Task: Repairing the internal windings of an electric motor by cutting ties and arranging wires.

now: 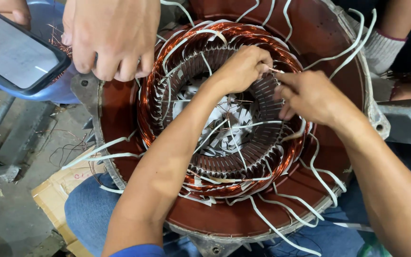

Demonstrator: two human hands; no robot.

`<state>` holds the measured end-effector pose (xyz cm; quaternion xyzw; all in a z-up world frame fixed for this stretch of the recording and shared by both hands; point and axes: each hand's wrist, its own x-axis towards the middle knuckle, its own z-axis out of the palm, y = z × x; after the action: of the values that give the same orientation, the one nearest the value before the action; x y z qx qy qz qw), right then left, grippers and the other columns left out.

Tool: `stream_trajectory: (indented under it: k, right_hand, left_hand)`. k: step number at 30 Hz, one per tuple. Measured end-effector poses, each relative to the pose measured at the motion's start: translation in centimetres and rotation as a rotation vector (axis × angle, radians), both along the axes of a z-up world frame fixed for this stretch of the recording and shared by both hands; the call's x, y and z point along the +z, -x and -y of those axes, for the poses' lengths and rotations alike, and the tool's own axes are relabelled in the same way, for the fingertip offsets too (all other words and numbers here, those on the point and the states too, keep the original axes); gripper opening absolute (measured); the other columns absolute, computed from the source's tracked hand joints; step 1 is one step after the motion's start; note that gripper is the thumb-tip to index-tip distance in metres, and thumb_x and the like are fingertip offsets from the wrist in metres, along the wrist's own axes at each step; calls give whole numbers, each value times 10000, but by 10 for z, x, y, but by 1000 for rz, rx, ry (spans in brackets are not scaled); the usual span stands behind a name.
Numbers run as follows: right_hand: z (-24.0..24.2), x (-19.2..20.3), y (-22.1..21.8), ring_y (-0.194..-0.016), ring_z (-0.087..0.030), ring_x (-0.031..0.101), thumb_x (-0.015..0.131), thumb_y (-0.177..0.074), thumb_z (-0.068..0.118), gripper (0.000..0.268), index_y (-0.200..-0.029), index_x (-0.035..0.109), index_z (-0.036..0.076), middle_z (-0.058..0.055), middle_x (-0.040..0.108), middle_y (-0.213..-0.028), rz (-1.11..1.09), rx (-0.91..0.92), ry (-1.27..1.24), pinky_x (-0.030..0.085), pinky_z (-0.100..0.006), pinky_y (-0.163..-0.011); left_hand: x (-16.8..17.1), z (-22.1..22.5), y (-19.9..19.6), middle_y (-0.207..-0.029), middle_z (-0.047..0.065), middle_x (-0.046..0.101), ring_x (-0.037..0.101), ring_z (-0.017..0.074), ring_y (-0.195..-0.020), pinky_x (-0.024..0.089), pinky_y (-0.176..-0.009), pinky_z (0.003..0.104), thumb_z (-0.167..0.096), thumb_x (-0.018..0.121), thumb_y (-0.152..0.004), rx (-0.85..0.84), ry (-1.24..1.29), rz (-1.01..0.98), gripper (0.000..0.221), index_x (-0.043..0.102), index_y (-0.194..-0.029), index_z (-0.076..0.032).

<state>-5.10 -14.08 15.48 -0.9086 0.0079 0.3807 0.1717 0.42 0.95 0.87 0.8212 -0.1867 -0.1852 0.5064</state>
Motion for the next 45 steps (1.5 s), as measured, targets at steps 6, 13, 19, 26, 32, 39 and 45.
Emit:
stream_trajectory:
  k: [6,13,19,26,32,39,45]
  right_hand:
    - [-1,-34,8,-809,-268,848,582,-1118,283,522,-1564,355,133,-193,847,-1003,-33,2,-39,591,-421,-984]
    - [40,-80,0,-466,-247,654,689,-1190,145,228,-1050,778,-11,-97,699,-664,731,464,-182,622,-399,-495]
    - [55,-87,-25,-523,-161,435,672,-1293,103,429,-872,708,179,25,636,-673,1139,650,52,525,-374,-752]
    - [66,-102,-45,-788,-241,667,826,-1219,215,113,-1156,868,132,-11,833,-1056,1138,583,-50,538,-425,-719]
    - [57,-93,-51,-1006,-228,766,733,-1157,231,186,-1176,845,84,-85,831,-1093,567,195,-273,528,-409,-921]
    - [54,-87,-55,-844,-168,612,659,-1179,312,258,-1076,820,140,-20,738,-893,258,-38,-209,460,-358,-820]
    - [47,-77,-45,-823,-216,739,641,-1168,196,218,-1079,786,60,-94,795,-973,427,40,-240,542,-396,-878]
  left_hand:
    - [-1,-1,2,-794,12,699,539,150,-690,429,-632,353,31,493,-996,-38,37,82,295,735,-887,-97]
    - [1,-9,3,-969,67,769,733,236,-875,541,-766,396,-67,734,-993,-21,56,262,67,794,-966,-56]
    - [-1,3,9,-829,41,750,724,171,-749,578,-658,343,-98,779,-980,58,110,299,191,737,-799,-53]
    - [-2,-1,6,-884,40,836,767,205,-784,593,-729,386,-137,778,-962,94,98,252,73,832,-964,-87]
    - [-8,1,8,-969,50,842,787,260,-874,596,-802,445,-134,786,-960,67,62,319,58,834,-979,-107]
    - [-7,3,16,-1051,99,724,761,276,-958,657,-833,432,-28,714,-1012,41,28,408,127,726,-1138,-43]
    - [-9,1,11,-959,56,663,691,284,-806,557,-674,463,13,642,-1015,12,42,563,138,714,-1090,-79]
